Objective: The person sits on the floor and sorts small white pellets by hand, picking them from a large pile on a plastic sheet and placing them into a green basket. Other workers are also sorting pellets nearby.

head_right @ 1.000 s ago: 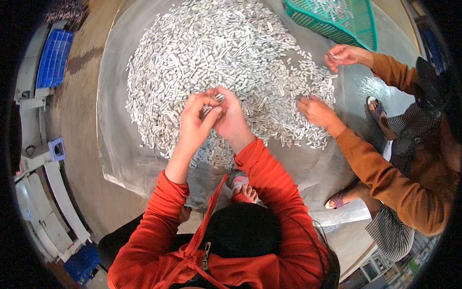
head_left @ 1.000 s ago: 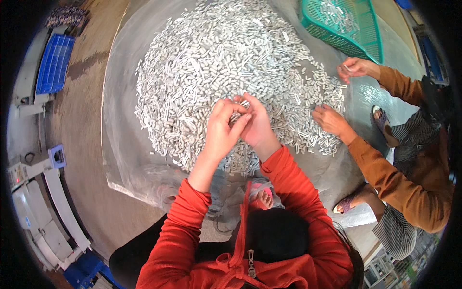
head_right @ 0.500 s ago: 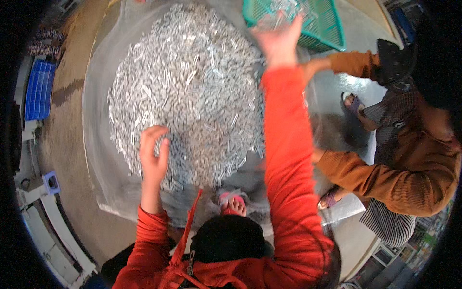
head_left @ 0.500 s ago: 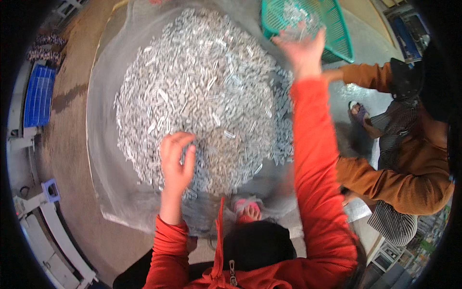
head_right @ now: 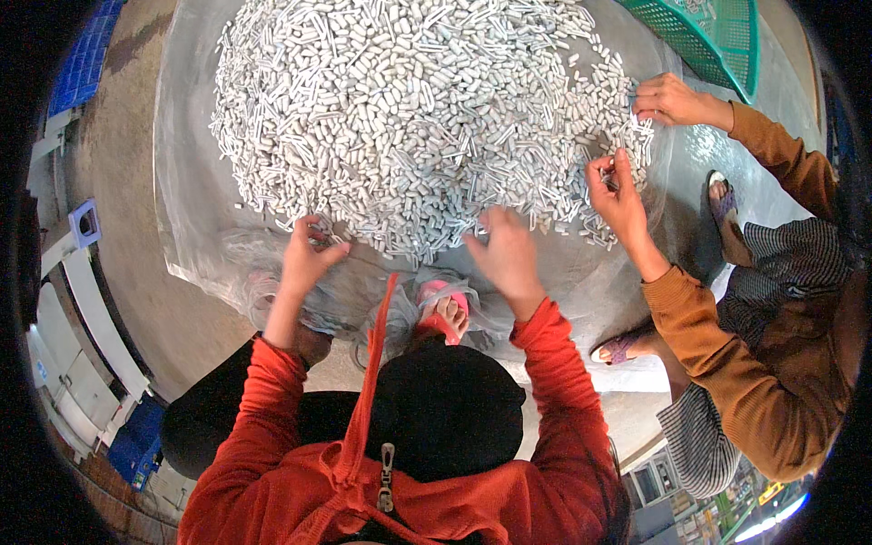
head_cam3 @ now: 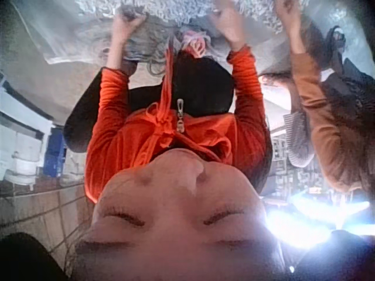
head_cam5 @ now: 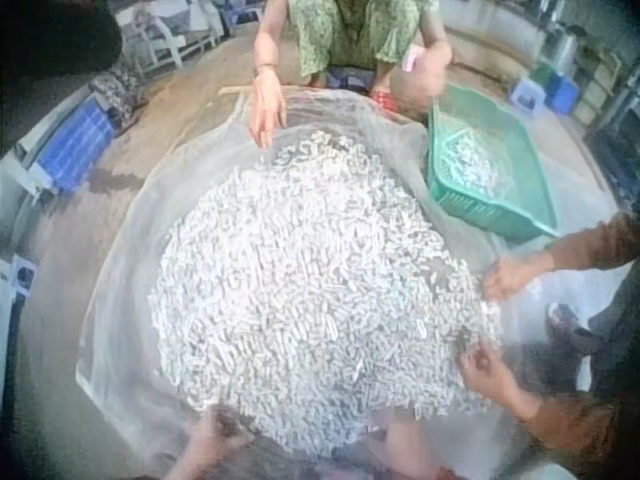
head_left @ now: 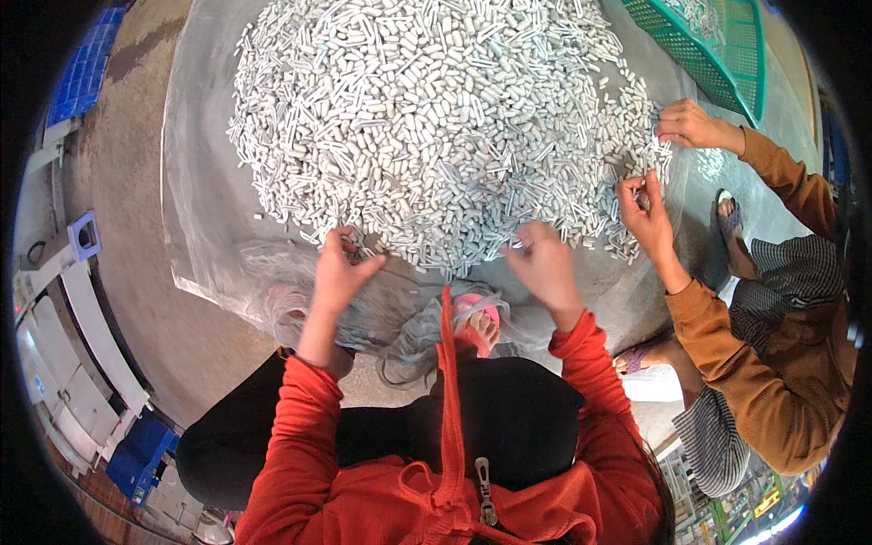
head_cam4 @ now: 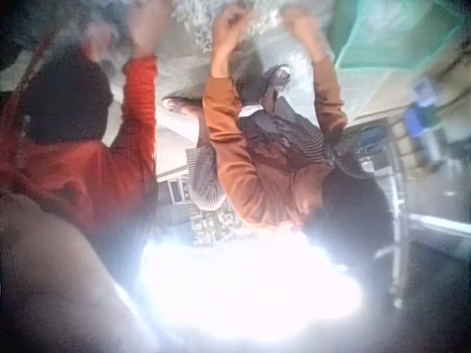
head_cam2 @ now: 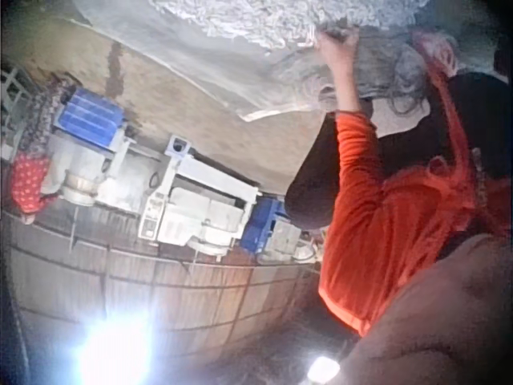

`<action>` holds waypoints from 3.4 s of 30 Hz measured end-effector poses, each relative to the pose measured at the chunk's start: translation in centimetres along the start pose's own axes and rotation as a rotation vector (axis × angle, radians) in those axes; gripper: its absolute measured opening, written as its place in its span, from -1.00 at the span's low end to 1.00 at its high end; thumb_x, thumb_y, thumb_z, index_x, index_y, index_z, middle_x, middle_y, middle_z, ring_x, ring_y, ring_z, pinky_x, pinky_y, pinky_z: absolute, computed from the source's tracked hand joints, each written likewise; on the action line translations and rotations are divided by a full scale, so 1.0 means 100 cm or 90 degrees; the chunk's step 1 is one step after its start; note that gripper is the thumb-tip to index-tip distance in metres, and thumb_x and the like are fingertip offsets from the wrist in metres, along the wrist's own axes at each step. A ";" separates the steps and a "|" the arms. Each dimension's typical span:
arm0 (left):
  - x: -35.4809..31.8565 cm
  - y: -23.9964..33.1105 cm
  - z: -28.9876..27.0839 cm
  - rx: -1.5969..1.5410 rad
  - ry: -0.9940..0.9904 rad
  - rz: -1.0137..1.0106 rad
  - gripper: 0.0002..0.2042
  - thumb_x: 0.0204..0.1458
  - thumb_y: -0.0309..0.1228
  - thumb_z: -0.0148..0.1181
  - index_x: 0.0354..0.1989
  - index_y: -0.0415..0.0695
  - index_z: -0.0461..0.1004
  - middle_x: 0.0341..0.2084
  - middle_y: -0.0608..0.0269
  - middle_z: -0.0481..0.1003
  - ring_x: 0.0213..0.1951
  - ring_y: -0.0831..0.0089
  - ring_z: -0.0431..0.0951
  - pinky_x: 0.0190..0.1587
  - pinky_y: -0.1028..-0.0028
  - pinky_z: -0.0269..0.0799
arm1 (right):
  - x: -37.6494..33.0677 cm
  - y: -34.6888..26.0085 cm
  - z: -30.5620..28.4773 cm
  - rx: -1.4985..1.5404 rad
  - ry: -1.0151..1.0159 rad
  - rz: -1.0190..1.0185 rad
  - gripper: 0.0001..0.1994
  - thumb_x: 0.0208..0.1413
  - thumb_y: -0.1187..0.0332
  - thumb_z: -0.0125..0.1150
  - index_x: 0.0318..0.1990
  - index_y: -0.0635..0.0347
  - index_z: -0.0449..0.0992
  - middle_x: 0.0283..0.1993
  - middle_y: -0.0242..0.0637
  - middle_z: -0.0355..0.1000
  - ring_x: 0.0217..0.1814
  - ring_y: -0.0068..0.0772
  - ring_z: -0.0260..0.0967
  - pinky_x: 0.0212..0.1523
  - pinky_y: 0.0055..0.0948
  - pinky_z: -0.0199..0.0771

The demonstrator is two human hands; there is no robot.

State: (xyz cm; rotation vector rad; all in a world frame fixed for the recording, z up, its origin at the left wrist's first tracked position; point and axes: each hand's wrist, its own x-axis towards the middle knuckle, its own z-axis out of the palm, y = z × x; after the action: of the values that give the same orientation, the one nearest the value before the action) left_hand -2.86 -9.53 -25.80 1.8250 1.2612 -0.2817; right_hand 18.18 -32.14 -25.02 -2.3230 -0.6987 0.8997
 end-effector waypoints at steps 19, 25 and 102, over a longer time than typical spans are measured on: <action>0.016 0.115 0.063 -0.615 0.087 0.106 -0.37 -0.22 -0.69 0.17 0.07 -0.27 0.00 -0.06 0.03 0.28 -0.03 0.37 0.34 0.03 0.45 0.29 | 0.067 -0.073 0.031 0.492 0.094 -0.087 -0.47 -0.18 0.50 0.22 0.03 0.37 0.22 -0.10 -0.05 0.34 -0.05 -0.31 0.31 0.00 -0.39 0.29; 0.038 0.159 -0.017 -0.392 0.004 0.232 -0.25 -0.12 -0.57 0.25 0.26 -0.21 -0.04 0.04 -0.09 0.28 -0.06 0.38 0.43 -0.16 0.50 0.43 | 0.100 -0.109 -0.033 0.057 0.239 -0.363 -0.45 -0.16 0.53 0.17 0.09 0.16 0.24 -0.21 -0.03 0.39 -0.12 0.08 0.34 -0.10 -0.20 0.35; 0.093 0.184 -0.005 0.159 0.156 0.397 -0.82 0.00 -0.34 0.12 -0.39 -0.23 0.37 -0.57 -0.04 0.46 -0.44 0.08 0.51 -0.40 0.26 0.38 | 0.127 -0.078 -0.033 0.723 0.043 -0.061 -0.84 0.06 0.45 0.10 -0.19 0.17 0.33 -0.43 -0.39 0.35 -0.41 -0.62 0.28 -0.38 -0.59 0.30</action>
State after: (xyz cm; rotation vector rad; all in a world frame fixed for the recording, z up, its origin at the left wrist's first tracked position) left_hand 16.78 -5.07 -21.53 2.4216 0.7718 0.1416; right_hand 26.59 -19.55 -23.47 -1.2796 -0.1526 0.8426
